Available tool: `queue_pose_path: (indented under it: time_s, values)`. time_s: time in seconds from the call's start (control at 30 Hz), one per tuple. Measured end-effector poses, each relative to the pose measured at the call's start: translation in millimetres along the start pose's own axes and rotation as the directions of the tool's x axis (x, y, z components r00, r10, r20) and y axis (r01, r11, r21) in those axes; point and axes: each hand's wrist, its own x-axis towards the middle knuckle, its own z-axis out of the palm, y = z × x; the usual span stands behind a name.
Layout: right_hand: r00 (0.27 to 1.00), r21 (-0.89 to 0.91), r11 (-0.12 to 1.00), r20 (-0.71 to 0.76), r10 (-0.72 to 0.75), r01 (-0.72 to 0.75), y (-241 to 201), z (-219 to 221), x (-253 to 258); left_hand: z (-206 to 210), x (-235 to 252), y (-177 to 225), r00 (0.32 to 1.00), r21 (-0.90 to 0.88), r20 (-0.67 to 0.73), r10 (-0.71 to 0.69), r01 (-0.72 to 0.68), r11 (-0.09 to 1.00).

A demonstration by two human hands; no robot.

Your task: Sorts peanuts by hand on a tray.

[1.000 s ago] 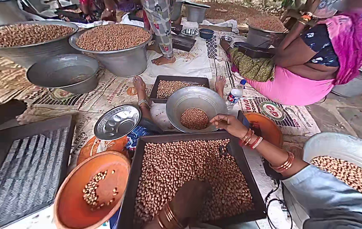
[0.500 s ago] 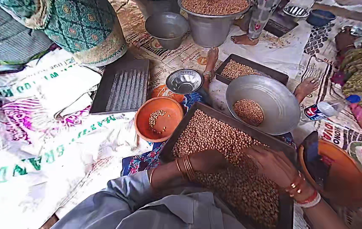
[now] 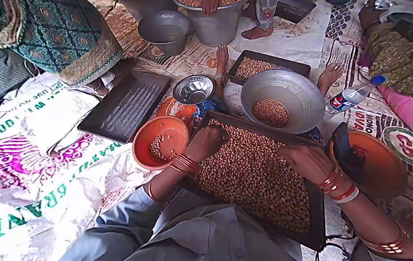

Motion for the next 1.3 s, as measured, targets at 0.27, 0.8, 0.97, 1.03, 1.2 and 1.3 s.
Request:
queue_pose_path:
  time_s: [0.27, 0.8, 0.97, 1.03, 1.2, 1.3]
  values:
    - [0.941, 0.038, 0.956, 0.192, 0.278, -0.290, 31.8, -15.9, 4.5, 64.7, 35.0, 32.6, 0.984, 0.140, 0.170, 0.054, -0.078, 0.987]
    - [0.827, -0.084, 0.955, 0.481, 0.289, -0.285, 8.0, 30.2, 15.5, 21.4, 42.4, 23.3, 0.998, -0.301, -0.031, -0.053, 0.042, 0.953]
    - [0.823, -0.093, 0.950, 0.480, 0.305, -0.298, -0.6, 26.8, 15.6, 66.8, 71.6, 17.8, 0.986, 0.012, 0.152, -0.065, 0.064, 0.998]
    - [0.801, -0.106, 0.947, 0.509, 0.315, -0.305, -1.5, 28.4, 17.0, 73.9, 71.9, 15.0, 0.975, 0.034, 0.213, -0.068, 0.062, 0.998]
    - [0.782, 0.063, 0.908, 0.534, 0.320, -0.415, 18.2, 13.7, 26.3, 79.2, 70.3, 13.8, 0.977, 0.035, 0.204, -0.057, 0.051, 0.998]
    - [0.903, 0.454, 0.782, 0.266, 0.339, -0.427, 43.2, 4.6, 18.0, 81.3, 71.2, 13.8, 0.974, 0.031, 0.213, -0.076, 0.071, 0.997]
